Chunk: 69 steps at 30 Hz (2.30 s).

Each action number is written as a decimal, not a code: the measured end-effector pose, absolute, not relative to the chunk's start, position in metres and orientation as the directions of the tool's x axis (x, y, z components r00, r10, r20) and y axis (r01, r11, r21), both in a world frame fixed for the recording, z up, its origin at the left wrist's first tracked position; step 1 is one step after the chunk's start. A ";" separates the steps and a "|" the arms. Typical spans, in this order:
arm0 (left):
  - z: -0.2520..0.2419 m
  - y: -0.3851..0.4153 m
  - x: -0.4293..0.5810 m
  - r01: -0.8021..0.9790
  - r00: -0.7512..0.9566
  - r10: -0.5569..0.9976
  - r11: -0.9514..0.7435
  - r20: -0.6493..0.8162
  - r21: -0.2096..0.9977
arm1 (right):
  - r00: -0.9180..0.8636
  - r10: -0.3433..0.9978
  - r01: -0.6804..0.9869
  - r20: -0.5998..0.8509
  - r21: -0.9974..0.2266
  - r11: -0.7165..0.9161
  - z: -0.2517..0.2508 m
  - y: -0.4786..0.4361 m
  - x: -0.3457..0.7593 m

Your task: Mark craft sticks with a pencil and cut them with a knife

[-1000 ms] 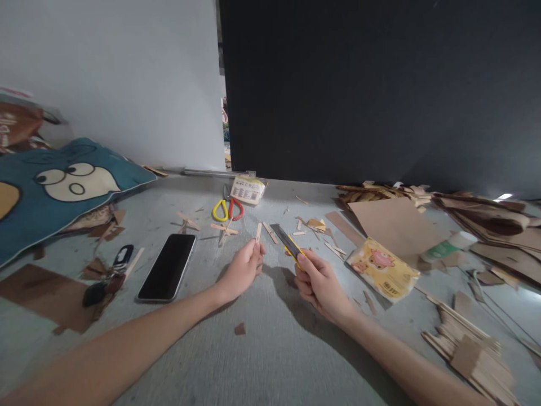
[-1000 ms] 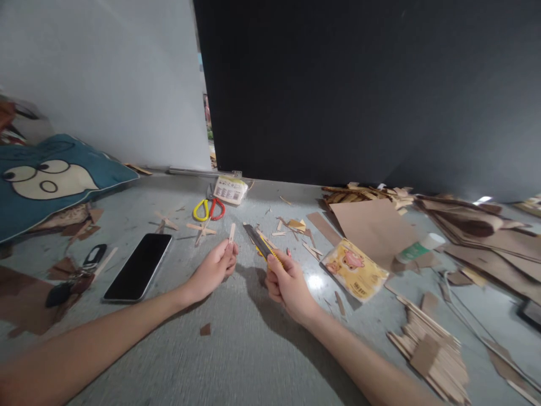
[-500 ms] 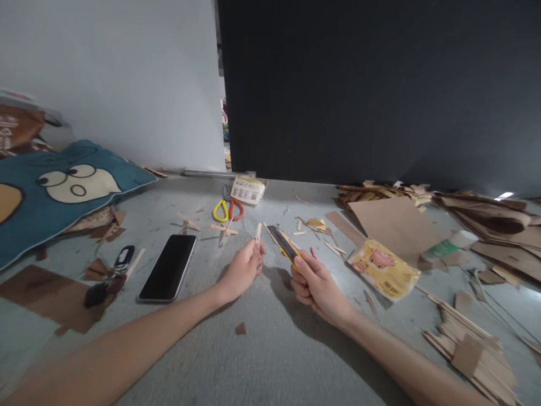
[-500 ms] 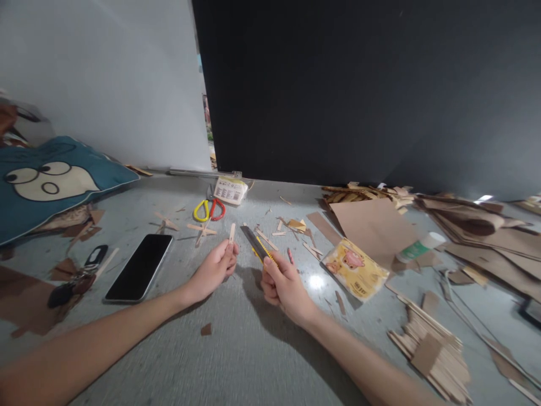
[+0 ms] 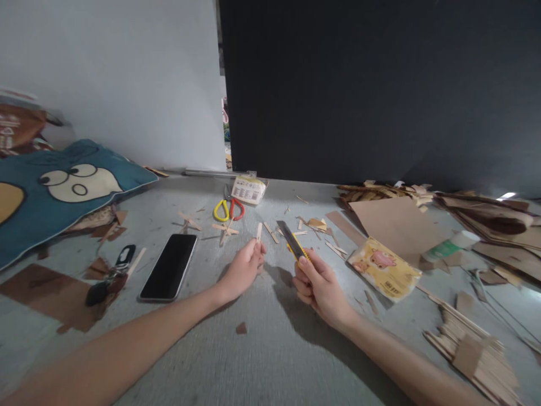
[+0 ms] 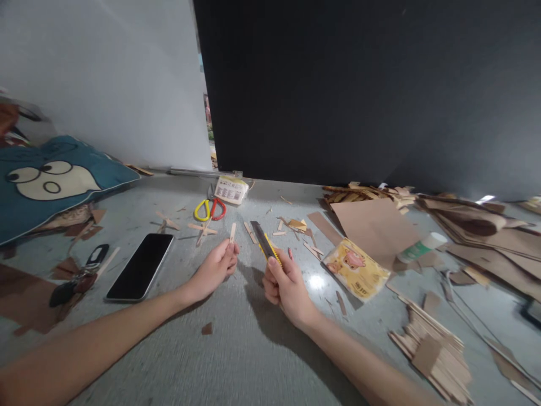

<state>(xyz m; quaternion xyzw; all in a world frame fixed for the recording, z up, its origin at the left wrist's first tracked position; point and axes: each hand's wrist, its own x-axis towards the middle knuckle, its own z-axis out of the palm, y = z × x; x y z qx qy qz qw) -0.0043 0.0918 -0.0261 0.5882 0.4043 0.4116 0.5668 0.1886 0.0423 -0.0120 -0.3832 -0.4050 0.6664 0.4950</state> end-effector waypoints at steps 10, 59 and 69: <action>-0.025 0.091 -0.004 0.036 0.309 0.951 -0.040 0.027 0.999 | -0.327 0.942 -0.190 -0.073 -0.972 -0.141 -0.014 0.033 0.179; -0.025 0.087 -0.001 0.004 0.309 0.951 -0.015 0.013 1.000 | -0.278 0.928 0.503 0.249 -0.785 0.362 -0.023 0.021 0.189; -0.028 0.087 -0.002 0.038 0.302 0.952 -0.062 0.048 0.997 | -0.284 0.924 0.542 0.257 -0.752 0.376 -0.021 0.020 0.188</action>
